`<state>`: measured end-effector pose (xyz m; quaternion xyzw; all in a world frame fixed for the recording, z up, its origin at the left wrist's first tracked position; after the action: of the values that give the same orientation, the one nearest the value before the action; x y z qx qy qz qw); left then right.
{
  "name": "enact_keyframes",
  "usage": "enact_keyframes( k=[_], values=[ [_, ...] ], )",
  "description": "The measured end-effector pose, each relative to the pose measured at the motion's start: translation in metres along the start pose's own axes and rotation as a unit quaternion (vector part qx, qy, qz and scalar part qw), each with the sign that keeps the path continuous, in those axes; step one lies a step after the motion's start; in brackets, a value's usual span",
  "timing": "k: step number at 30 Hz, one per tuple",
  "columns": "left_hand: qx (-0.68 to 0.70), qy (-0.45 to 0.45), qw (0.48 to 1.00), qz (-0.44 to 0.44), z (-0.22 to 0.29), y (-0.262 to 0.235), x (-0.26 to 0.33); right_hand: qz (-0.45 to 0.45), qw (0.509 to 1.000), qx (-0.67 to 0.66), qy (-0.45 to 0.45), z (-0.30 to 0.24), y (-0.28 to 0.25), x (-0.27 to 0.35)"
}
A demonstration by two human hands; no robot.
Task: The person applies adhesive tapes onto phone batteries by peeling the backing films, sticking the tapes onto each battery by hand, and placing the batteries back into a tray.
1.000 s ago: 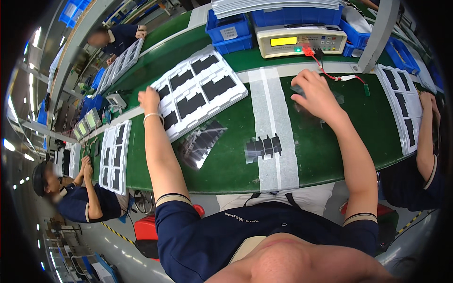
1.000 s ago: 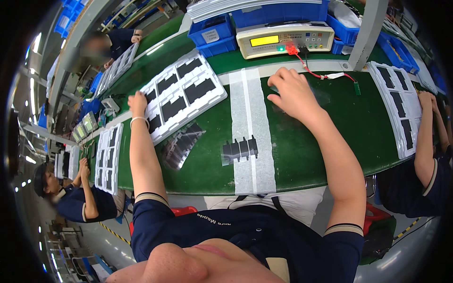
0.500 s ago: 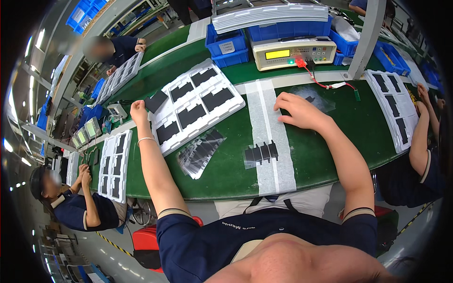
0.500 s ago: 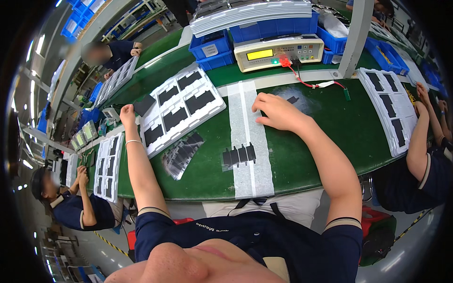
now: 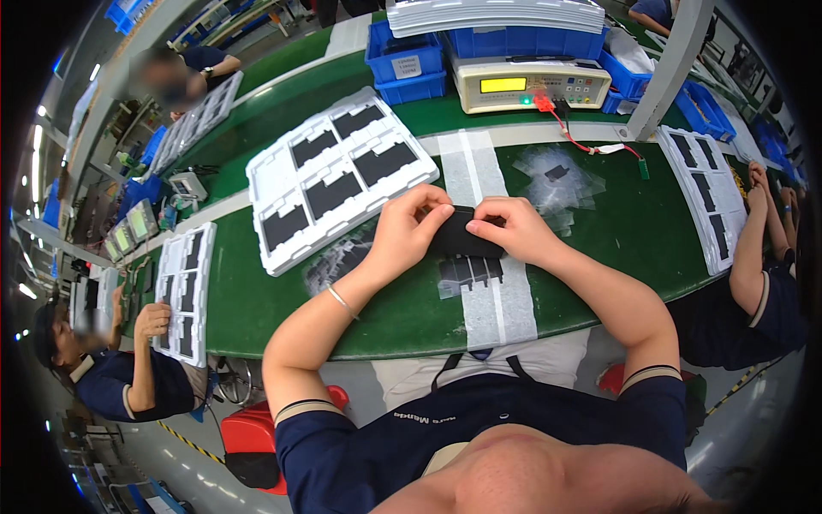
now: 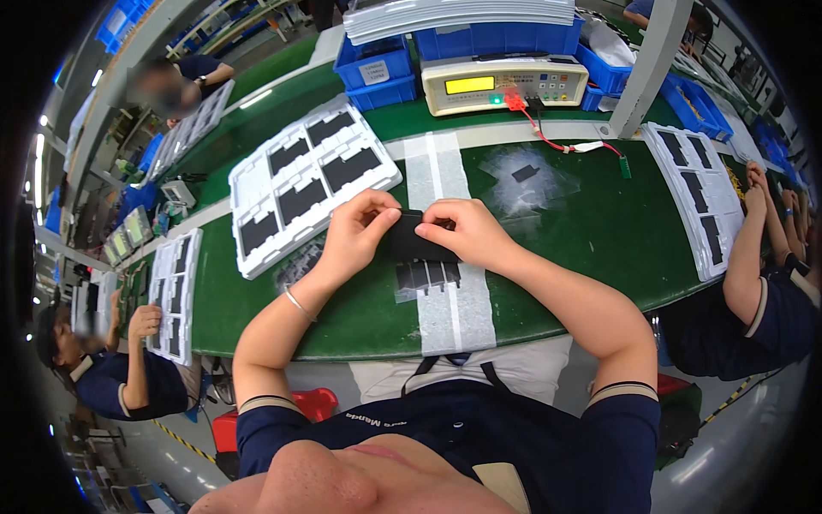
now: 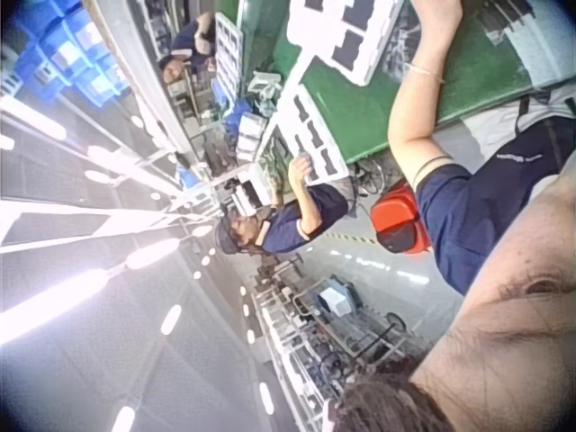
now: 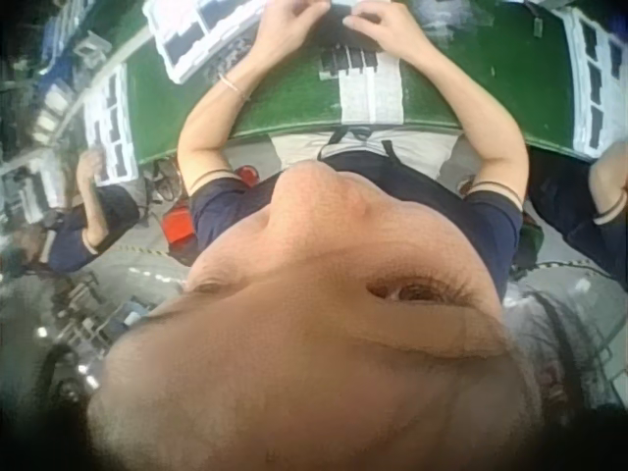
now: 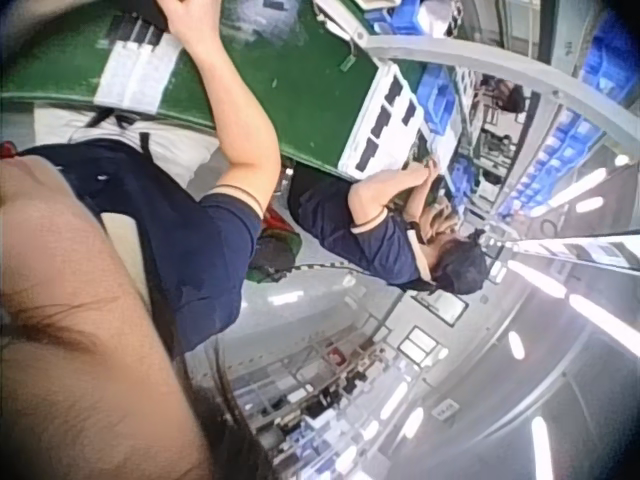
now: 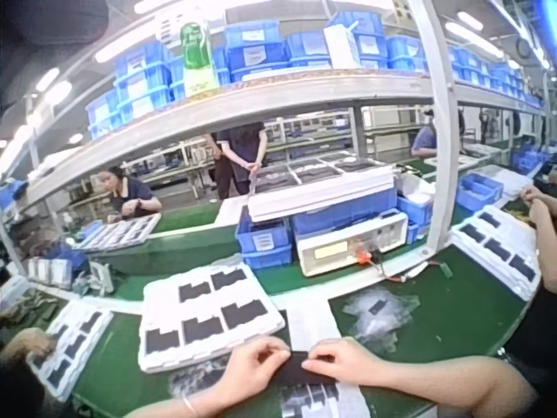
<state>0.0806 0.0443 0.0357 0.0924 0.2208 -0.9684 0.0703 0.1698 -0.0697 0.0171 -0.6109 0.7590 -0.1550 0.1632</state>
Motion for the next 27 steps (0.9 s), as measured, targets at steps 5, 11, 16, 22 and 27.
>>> enact_keyframes(
  k=[5,11,16,22,27],
  values=[
    [0.104,-0.099,0.986,-0.083,-0.001,0.012,0.008,0.009,0.997,-0.073,-0.010,-0.001,-0.003,0.000],
    [0.039,-0.117,0.984,-0.126,0.000,0.017,0.015,-0.026,0.997,-0.069,0.005,-0.002,-0.006,0.000],
    [0.090,-0.116,0.982,-0.115,-0.005,0.025,0.019,-0.035,0.999,-0.028,-0.014,-0.009,0.000,0.002],
    [0.042,-0.111,0.986,-0.116,-0.004,0.027,0.020,0.002,0.998,-0.056,0.004,-0.003,0.002,0.004],
    [0.014,-0.125,0.980,-0.156,-0.001,0.026,0.018,-0.076,0.993,-0.077,0.046,-0.003,0.005,0.005]
  ],
)
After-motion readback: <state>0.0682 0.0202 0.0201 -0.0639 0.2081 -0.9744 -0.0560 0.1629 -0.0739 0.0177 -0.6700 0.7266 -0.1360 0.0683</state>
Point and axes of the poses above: each hand's wrist, its own x-axis away from the middle knuckle, its own y-axis out of the palm, z = x × y, the point moved 7 cm from there along -x, towards the middle knuckle, and after that the axes turned 15 degrees about -z, right-handed, at the moved point
